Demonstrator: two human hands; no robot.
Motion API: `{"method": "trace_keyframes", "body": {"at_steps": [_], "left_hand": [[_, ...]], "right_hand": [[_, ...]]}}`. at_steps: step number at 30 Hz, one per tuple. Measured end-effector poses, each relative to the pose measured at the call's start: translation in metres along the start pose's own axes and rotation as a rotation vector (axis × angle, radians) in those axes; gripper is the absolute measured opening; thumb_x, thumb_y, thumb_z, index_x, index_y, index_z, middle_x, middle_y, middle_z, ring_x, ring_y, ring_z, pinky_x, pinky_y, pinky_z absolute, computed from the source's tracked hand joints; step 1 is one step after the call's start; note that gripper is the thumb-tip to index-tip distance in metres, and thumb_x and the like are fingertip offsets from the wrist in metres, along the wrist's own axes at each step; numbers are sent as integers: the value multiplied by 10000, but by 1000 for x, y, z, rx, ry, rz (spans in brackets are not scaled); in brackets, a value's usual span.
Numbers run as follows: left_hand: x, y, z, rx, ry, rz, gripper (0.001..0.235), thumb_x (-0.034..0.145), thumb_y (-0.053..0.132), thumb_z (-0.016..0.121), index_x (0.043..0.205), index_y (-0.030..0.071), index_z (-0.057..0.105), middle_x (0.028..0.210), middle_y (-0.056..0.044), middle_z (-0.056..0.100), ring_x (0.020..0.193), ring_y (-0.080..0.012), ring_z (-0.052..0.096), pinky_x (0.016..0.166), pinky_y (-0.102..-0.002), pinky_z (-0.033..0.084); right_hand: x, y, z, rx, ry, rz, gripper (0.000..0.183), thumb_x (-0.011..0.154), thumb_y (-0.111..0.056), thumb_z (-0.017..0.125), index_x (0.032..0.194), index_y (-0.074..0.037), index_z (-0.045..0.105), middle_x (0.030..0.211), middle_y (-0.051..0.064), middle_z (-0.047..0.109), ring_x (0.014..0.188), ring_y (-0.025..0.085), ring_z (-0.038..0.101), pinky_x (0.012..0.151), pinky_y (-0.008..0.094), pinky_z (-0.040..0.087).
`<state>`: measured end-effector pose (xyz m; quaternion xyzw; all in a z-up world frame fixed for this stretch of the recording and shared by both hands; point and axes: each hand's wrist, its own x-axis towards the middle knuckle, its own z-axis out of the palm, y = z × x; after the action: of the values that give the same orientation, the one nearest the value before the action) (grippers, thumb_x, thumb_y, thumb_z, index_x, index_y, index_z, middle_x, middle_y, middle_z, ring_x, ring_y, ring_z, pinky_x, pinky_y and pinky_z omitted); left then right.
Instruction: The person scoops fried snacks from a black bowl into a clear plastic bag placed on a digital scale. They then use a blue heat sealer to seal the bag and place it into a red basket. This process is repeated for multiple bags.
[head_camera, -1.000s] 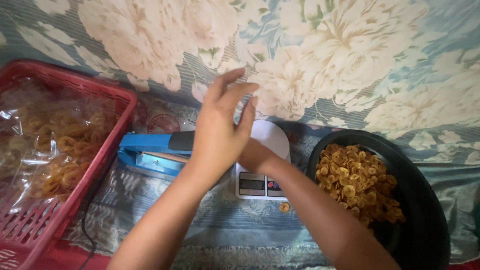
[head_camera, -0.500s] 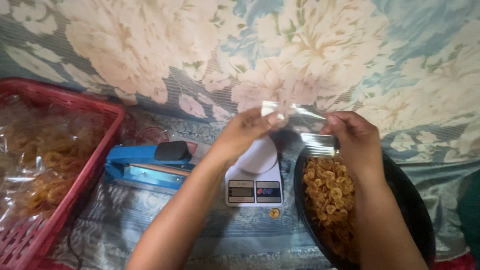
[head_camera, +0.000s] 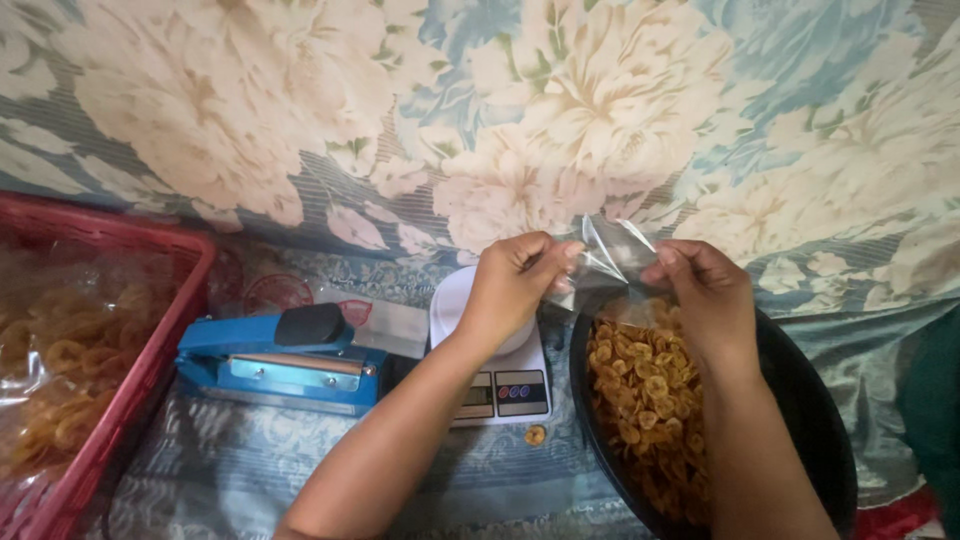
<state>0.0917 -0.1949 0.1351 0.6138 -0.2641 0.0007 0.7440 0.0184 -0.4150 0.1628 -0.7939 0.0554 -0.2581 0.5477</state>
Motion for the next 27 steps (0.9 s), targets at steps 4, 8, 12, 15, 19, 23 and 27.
{"method": "trace_keyframes", "body": {"at_steps": [4,8,12,15,19,23,27], "left_hand": [[-2,3,-5,62,92,34,381,846,254,850,682,35,586,561,8,579,523,-22,495,461,-250,392],[-4,6,-2,359,224,166,381,791,262,881,673,37,597,554,-67,601,479,-125,502,455,-306,411],[-22,1,15,502,121,383,295,814,227,831,769,44,604,681,-129,624,624,-299,602,573,-400,469],[-24,5,19,509,-3,410,288,812,237,808,823,43,595,750,-131,645,728,-353,651,632,-437,499],[-16,15,12,459,-115,258,261,896,239,806,848,49,634,738,-147,619,661,-349,633,613,-449,493],[-16,23,6,460,-75,332,105,906,93,714,938,43,628,935,-135,649,794,-317,691,673,-417,545],[-21,18,8,425,-201,455,79,904,-2,652,977,18,628,1213,-156,595,935,-328,706,760,-398,561]], "right_hand": [[-3,-10,6,-167,106,-224,237,967,-108,694,1162,19,647,1004,103,698,912,150,678,840,281,547],[-29,-24,26,-333,115,-400,297,924,-97,754,1164,37,641,1047,134,696,940,178,681,844,301,552],[-35,-12,54,-159,-32,-174,306,904,-88,757,1170,3,637,1016,81,733,907,134,697,821,280,572],[-29,-6,52,141,-62,22,192,963,-77,691,1133,7,667,978,86,749,875,118,706,761,270,566],[-22,-5,27,-94,-80,80,253,948,-37,628,1194,-8,677,1007,70,762,902,92,704,767,246,551],[-16,-5,7,-105,-220,57,286,945,-65,659,1221,8,677,1009,75,761,915,98,702,808,236,553],[-14,0,-6,-182,-321,61,349,936,-112,644,1265,3,663,1022,52,768,933,106,706,811,250,550]]}}
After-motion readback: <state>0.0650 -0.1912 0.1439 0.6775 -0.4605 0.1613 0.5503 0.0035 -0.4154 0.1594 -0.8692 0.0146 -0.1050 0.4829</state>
